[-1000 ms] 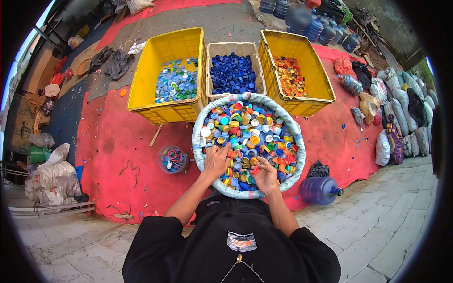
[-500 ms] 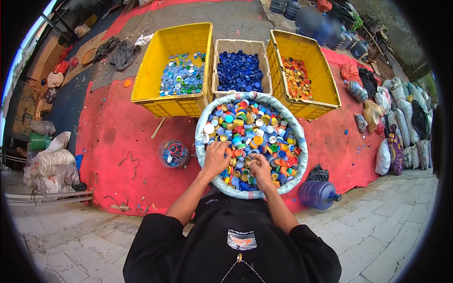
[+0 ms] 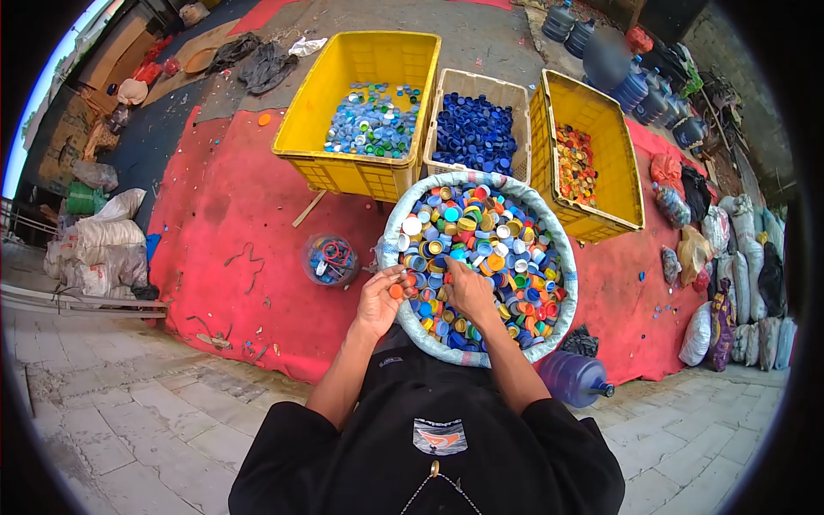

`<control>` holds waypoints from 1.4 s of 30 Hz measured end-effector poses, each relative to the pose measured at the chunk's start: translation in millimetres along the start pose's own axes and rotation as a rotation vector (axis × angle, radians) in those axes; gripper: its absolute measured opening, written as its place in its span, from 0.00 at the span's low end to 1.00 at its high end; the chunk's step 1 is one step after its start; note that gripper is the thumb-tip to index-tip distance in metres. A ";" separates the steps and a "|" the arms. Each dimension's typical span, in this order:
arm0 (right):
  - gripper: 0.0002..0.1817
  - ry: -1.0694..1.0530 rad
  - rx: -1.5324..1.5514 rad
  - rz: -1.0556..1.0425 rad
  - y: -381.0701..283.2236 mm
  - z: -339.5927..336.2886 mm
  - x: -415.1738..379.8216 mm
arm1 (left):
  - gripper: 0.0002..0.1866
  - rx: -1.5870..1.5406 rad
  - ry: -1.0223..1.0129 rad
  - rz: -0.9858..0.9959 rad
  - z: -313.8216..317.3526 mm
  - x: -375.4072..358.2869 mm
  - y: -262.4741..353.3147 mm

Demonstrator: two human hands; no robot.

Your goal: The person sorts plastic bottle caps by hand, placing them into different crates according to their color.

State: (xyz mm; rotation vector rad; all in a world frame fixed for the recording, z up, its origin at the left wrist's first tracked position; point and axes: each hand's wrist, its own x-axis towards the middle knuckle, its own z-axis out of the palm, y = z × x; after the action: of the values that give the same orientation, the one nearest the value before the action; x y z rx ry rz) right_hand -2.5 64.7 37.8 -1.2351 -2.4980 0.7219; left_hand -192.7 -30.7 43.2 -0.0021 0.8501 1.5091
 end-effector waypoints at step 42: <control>0.26 0.405 2.140 0.726 11.2 -11.6 -63.0 | 0.14 1.073 -0.116 -0.025 36.6 30.0 -18.2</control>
State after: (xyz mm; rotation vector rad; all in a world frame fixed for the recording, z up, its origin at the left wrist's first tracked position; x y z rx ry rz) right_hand 48.0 23.8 40.7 -0.8561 0.0049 1.9567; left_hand -164.1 11.1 45.9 0.8456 1.4556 0.8642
